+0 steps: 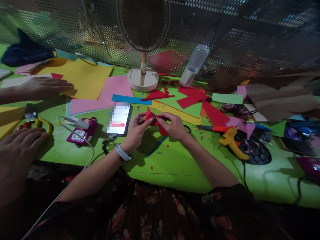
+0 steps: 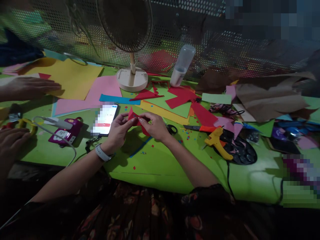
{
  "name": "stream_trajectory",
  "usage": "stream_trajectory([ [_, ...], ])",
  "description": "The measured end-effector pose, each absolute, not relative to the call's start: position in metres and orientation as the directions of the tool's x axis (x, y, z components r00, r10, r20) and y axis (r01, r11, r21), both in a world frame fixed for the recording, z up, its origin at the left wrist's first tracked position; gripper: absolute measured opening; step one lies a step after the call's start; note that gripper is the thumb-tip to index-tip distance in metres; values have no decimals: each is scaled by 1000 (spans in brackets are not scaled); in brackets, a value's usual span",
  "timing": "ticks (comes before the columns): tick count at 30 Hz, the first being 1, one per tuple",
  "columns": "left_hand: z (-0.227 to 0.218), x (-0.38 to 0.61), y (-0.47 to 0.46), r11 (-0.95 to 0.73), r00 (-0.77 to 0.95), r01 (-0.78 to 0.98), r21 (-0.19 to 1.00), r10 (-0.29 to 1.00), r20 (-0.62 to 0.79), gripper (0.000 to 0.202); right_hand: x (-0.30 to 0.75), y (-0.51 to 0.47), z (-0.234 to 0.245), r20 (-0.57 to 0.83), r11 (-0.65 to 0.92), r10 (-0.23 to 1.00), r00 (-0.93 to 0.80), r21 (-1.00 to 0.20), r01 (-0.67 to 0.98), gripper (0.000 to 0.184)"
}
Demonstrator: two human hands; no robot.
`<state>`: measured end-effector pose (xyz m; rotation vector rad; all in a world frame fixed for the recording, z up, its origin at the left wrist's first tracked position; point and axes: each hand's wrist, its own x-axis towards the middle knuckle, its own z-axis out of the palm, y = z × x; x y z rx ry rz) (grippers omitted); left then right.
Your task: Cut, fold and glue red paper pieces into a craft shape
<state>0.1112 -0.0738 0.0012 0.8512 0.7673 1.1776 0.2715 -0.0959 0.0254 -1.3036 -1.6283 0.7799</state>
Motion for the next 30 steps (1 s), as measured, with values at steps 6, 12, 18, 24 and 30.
stream_trajectory([
  [6,1,110,-74,150,218,-439,886,974,-57,38,275,-96,24,264,270,962,-72,-865,424,23],
  [12,0,109,-72,176,248,-468,866,967,-63,40,279,-93,27,262,256,964,-43,-874,412,23],
  [18,-3,106,-65,128,101,-544,829,991,-86,20,286,-90,27,241,214,971,14,-888,406,24],
  [24,-2,105,-65,216,126,-482,849,976,-177,32,296,-86,34,176,151,983,54,-939,309,26],
  [30,-1,103,-69,249,260,-460,852,956,-139,28,296,-83,37,147,134,989,23,-951,279,24],
])
